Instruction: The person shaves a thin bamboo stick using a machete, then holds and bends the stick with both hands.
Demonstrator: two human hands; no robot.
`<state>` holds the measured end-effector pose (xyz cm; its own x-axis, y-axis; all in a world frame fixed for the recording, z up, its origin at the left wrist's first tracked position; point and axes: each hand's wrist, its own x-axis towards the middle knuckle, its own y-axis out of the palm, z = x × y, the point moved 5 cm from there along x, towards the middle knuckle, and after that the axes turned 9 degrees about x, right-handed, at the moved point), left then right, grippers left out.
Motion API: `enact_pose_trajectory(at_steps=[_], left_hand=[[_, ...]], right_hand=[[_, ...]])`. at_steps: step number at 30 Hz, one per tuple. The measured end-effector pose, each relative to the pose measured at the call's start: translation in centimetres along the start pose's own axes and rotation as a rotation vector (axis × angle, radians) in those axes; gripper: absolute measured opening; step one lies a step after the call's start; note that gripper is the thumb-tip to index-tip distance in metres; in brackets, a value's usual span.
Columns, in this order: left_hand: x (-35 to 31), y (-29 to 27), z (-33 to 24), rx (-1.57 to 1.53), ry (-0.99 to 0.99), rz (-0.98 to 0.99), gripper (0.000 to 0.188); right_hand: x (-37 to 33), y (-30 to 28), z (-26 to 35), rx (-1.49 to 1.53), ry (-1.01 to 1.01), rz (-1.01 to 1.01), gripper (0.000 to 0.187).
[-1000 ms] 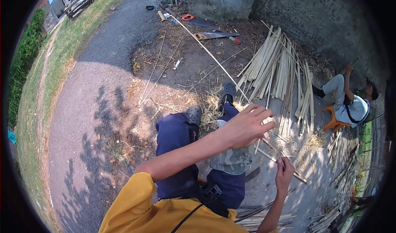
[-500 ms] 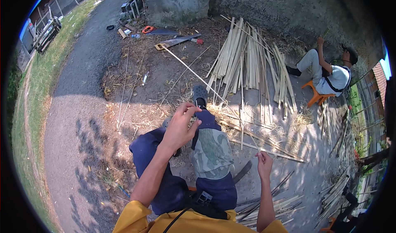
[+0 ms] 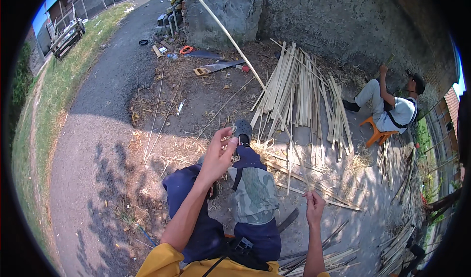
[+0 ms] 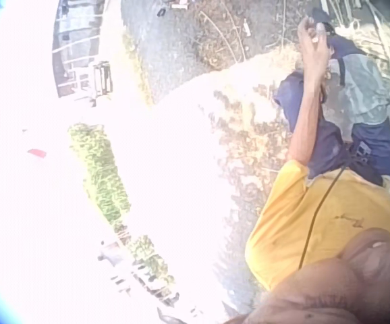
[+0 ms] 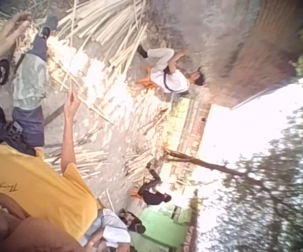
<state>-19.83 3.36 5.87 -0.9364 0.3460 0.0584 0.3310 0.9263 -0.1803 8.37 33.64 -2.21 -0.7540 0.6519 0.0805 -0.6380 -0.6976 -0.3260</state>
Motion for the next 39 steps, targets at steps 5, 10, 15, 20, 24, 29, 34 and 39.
enact_pose_trajectory(at_steps=[5, 10, 15, 20, 24, 29, 34, 39], left_hand=[[0.7, 0.5, -2.7, -0.477, -0.055, 0.245, 0.062], [0.7, 0.5, -3.2, -0.537, 0.033, 0.249, 0.060], [0.3, 0.7, -3.5, -0.588, 0.022, 0.242, 0.056], [0.2, 0.4, -2.7, -0.572, -0.025, 0.248, 0.040], [0.0, 0.0, -3.1, -0.602, -0.023, 0.222, 0.037], [0.1, 0.1, -3.2, -0.541, -0.041, 0.171, 0.047], [0.5, 0.2, -2.9, -0.542, -0.040, 0.194, 0.044], [0.3, 0.0, -2.8, -0.537, -0.049, 0.232, 0.043]], right_hand=[[-1.2, 2.4, 3.4, 0.109, 0.037, 0.176, 0.032], [-2.0, 3.5, 3.9, 0.337, 0.188, 0.331, 0.040], [-2.7, 4.7, 6.5, 0.312, 0.169, 0.454, 0.034], [-3.3, 5.1, 5.8, 0.330, 0.207, 0.500, 0.025], [-3.4, 5.3, 6.3, 0.280, 0.316, 0.532, 0.024], [-3.6, 5.7, 6.7, 0.287, 0.275, 0.498, 0.026], [-3.5, 5.9, 6.9, 0.269, 0.230, 0.496, 0.027], [-3.4, 5.4, 6.9, 0.265, 0.224, 0.483, 0.028]])
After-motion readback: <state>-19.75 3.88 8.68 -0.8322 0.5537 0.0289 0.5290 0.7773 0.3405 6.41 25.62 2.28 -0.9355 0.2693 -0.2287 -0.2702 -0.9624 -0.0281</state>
